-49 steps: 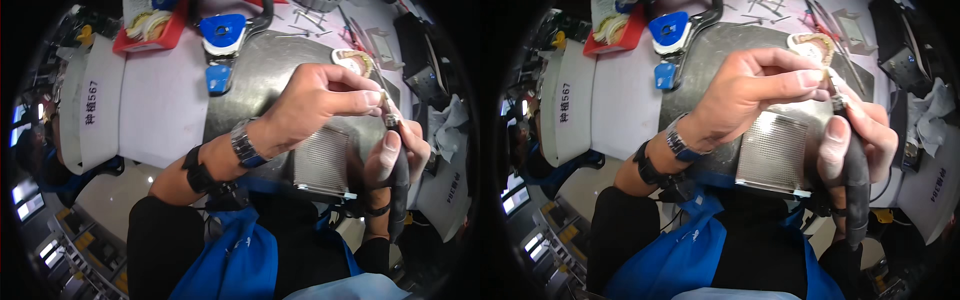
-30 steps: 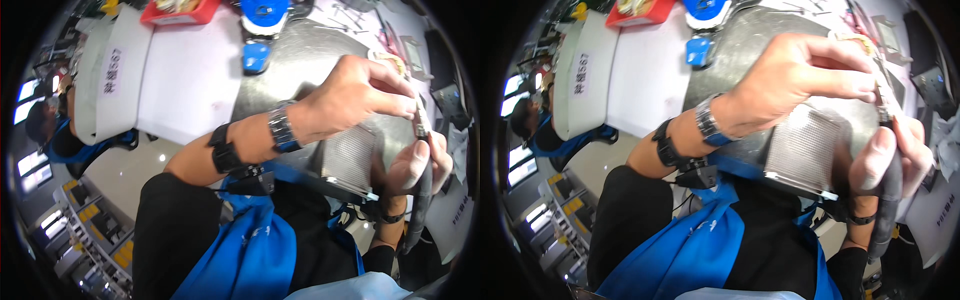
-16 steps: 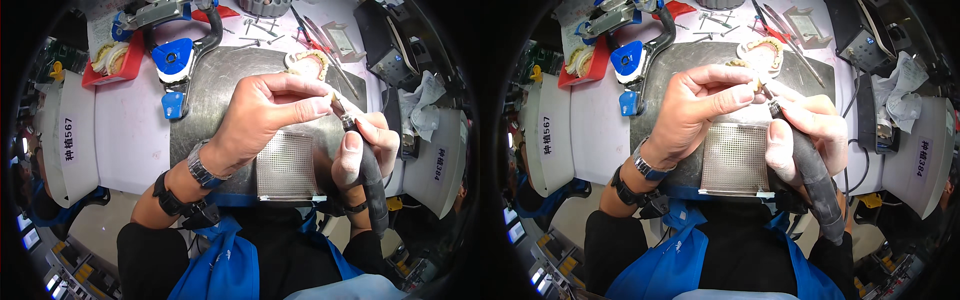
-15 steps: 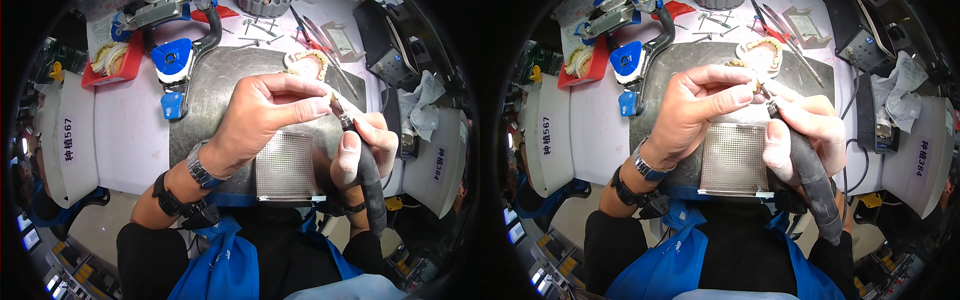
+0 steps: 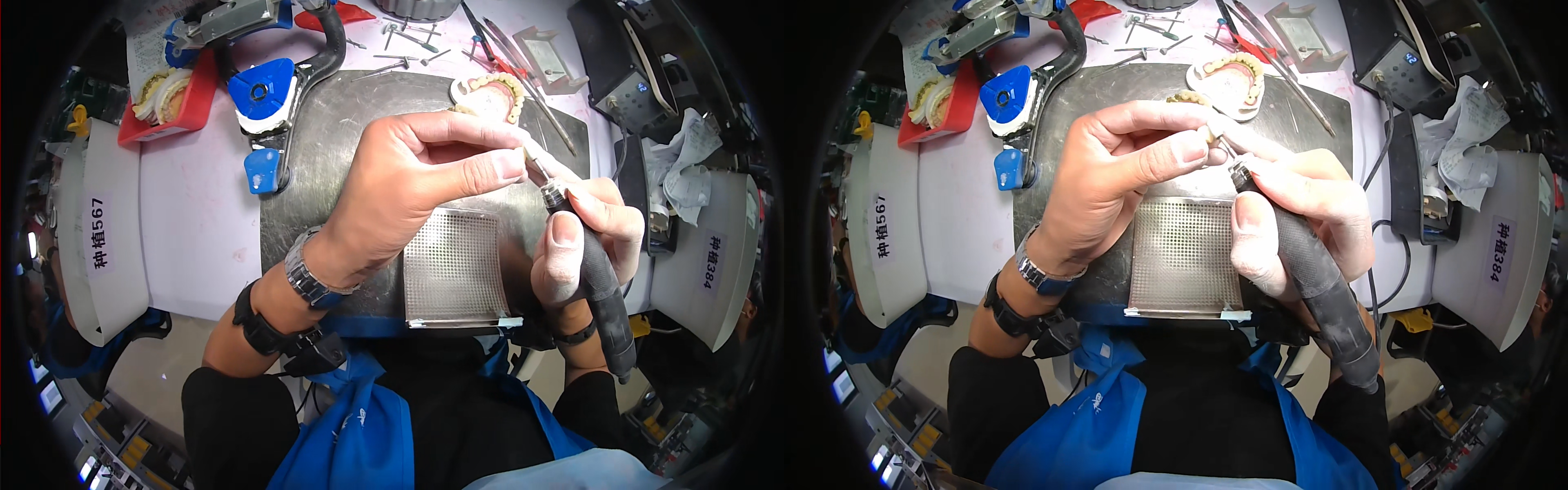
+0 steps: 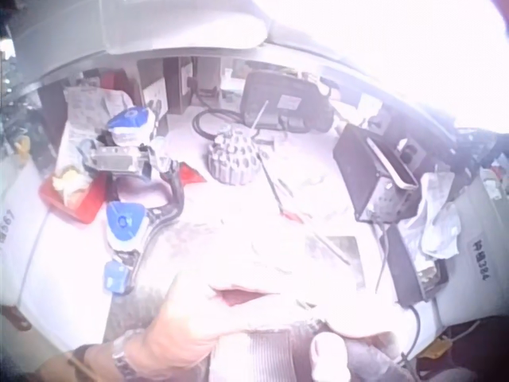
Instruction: Polishing a dental prosthetic using a handheld rotary tool.
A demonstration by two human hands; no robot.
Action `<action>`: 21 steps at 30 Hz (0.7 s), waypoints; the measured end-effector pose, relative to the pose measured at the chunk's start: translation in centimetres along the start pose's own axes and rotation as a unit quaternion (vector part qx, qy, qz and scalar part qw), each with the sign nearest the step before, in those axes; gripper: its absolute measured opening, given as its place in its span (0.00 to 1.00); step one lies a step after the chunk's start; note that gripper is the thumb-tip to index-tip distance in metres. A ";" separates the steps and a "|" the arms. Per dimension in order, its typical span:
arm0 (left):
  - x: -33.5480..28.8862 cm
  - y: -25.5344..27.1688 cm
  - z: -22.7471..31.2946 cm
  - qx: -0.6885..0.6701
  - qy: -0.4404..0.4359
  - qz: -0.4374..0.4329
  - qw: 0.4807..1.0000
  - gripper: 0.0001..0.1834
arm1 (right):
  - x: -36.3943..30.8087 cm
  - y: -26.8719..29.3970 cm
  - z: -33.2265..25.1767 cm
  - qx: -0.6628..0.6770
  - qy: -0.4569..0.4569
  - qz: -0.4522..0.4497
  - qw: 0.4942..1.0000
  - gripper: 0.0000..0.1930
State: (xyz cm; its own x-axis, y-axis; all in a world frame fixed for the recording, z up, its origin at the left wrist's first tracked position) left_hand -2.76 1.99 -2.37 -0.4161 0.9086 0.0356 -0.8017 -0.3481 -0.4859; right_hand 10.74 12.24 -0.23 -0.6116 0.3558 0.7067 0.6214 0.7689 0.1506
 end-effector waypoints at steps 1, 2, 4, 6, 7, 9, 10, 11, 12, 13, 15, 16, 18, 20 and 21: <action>0.0 0.0 0.0 0.000 -0.002 0.000 1.000 0.13 | 0.0 0.1 0.1 -0.012 0.006 -0.002 1.000 0.14; 0.0 0.0 0.0 -0.002 -0.001 -0.001 1.000 0.13 | 0.0 0.1 0.0 -0.014 0.004 -0.002 1.000 0.14; 0.1 0.0 0.1 0.009 -0.004 -0.003 1.000 0.13 | 0.0 0.0 -0.1 -0.006 0.005 0.000 1.000 0.15; 0.0 -0.1 0.1 0.008 -0.005 0.000 1.000 0.13 | -0.3 0.1 0.1 -0.011 0.002 0.012 1.000 0.15; 0.0 -0.1 0.1 0.007 -0.008 0.002 1.000 0.13 | -0.3 0.2 0.2 -0.015 -0.001 0.024 1.000 0.16; 0.0 -0.1 0.1 0.007 -0.009 0.000 1.000 0.13 | -0.2 0.4 0.5 -0.018 0.013 0.012 1.000 0.16; 0.1 0.0 0.1 0.008 -0.012 -0.002 1.000 0.13 | -0.2 0.5 0.4 -0.022 0.027 0.000 0.999 0.16; 0.1 0.0 0.0 0.007 -0.011 -0.002 1.000 0.13 | -0.2 0.3 0.3 -0.022 0.026 0.001 0.999 0.16; 0.1 0.0 0.0 0.007 -0.018 -0.003 1.000 0.13 | -0.2 -0.1 0.1 -0.040 0.007 0.015 0.999 0.13; 0.1 0.0 -0.1 0.008 -0.025 -0.003 1.000 0.13 | -0.2 -0.2 0.1 -0.057 -0.013 0.029 0.998 0.10; 0.1 -0.3 0.0 0.000 -0.028 0.013 1.000 0.12 | -0.1 -0.1 0.4 -0.057 -0.001 0.034 0.998 0.10; 0.1 -0.4 0.0 -0.007 -0.032 0.029 0.999 0.10 | -0.1 -0.1 0.5 -0.055 0.012 0.039 0.998 0.10; 0.2 -0.3 -0.1 0.000 -0.040 0.030 0.999 0.10 | 0.0 -0.1 0.5 -0.049 0.013 0.035 0.998 0.10; 0.2 -0.3 -0.2 0.007 -0.048 0.030 0.998 0.10 | 0.1 0.0 0.4 -0.044 0.014 0.030 0.998 0.10; 0.2 -0.2 -0.2 0.010 -0.048 0.032 0.998 0.10 | 0.1 0.1 0.4 -0.044 0.009 0.027 0.999 0.10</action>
State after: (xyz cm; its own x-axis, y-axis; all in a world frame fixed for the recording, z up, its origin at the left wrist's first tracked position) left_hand -2.59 2.33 -2.40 -0.5049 0.8585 0.0898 -0.7804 -0.4095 -0.4726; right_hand 10.51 12.54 -0.46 -0.5680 0.3844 0.7278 0.6938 0.6993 0.1721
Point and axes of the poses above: each hand's wrist, its own x-axis towards the middle knuckle, its own y-axis out of the back of the hand, z = x × y, the point moved 2 cm from there along x, towards the middle knuckle, and after that the axes turned 4 degrees about x, right-handed, at the moved point
